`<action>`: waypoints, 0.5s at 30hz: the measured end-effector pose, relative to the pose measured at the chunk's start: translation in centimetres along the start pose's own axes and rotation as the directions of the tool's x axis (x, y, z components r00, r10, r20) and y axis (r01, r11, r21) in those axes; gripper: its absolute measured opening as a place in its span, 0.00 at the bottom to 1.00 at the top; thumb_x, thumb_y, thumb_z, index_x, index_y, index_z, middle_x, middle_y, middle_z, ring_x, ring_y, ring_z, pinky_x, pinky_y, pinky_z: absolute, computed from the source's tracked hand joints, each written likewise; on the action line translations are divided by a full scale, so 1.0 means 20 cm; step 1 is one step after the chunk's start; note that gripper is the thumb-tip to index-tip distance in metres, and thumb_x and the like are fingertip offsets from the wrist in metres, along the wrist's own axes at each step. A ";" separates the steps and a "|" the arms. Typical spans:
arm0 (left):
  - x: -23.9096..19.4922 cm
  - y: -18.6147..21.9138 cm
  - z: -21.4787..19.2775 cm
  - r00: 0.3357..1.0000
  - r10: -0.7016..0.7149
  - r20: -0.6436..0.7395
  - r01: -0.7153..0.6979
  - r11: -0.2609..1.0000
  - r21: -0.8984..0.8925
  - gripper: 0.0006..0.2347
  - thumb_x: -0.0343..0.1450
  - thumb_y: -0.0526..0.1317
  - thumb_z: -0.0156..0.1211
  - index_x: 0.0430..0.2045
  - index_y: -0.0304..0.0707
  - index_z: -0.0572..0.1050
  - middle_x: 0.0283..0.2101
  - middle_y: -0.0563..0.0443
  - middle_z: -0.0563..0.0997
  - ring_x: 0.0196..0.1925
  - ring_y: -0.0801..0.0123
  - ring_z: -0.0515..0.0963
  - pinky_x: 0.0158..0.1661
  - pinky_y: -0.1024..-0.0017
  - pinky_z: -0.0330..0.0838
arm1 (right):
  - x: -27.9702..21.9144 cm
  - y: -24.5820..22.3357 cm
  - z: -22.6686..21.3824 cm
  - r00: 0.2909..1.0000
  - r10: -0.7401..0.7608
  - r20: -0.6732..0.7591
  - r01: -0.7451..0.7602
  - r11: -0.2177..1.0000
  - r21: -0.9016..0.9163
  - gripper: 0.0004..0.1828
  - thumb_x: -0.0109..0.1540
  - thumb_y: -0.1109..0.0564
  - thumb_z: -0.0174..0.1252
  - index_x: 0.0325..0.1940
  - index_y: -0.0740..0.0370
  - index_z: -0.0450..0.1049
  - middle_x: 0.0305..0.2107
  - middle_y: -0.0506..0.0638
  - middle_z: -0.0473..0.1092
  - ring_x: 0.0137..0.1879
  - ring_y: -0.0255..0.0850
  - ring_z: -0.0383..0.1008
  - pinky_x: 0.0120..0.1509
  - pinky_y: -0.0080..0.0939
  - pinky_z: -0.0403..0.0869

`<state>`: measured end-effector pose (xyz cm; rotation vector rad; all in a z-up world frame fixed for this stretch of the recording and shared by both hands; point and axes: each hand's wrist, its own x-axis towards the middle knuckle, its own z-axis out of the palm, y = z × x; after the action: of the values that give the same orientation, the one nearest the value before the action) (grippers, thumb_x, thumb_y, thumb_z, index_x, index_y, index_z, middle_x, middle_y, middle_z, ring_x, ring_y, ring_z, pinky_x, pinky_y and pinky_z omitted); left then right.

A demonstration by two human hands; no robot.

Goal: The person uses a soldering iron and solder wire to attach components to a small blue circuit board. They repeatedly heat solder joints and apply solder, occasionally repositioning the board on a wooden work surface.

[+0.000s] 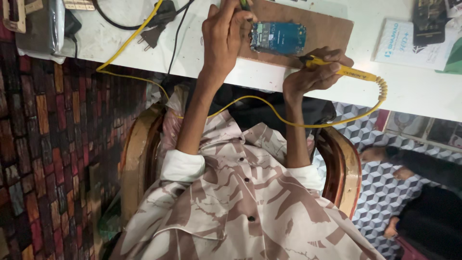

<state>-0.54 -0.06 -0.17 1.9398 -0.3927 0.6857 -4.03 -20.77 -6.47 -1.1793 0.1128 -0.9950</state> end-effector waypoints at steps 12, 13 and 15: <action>0.01 0.00 0.00 1.000 -0.002 -0.019 0.002 1.000 -0.009 0.10 0.82 0.36 0.50 0.56 0.37 0.72 0.38 0.57 0.87 0.27 0.66 0.75 0.40 0.66 0.61 | 0.00 0.01 0.00 0.999 0.046 -0.028 -0.048 0.998 -0.039 0.24 0.68 0.35 0.46 0.46 0.58 0.57 0.34 0.48 0.61 0.40 0.35 0.66 0.49 0.37 0.73; 0.02 0.00 -0.01 1.000 -0.011 -0.015 0.011 1.000 -0.011 0.10 0.81 0.35 0.50 0.56 0.36 0.72 0.37 0.56 0.87 0.26 0.65 0.73 0.40 0.66 0.61 | 0.00 0.02 0.00 0.999 0.041 -0.017 -0.042 0.999 -0.029 0.24 0.69 0.35 0.46 0.46 0.59 0.57 0.34 0.48 0.60 0.40 0.35 0.64 0.49 0.36 0.72; 0.01 0.02 -0.02 0.999 -0.035 -0.005 0.035 0.999 -0.013 0.10 0.81 0.34 0.49 0.55 0.34 0.72 0.37 0.54 0.87 0.24 0.63 0.70 0.40 0.66 0.62 | -0.01 0.02 -0.01 0.999 0.037 0.005 -0.037 0.999 -0.014 0.24 0.72 0.36 0.46 0.47 0.59 0.57 0.35 0.47 0.58 0.42 0.34 0.61 0.49 0.34 0.68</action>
<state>-0.61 0.20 0.37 1.9284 -0.3588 0.6641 -3.97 -20.80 -6.97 -1.1886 0.1371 -0.9601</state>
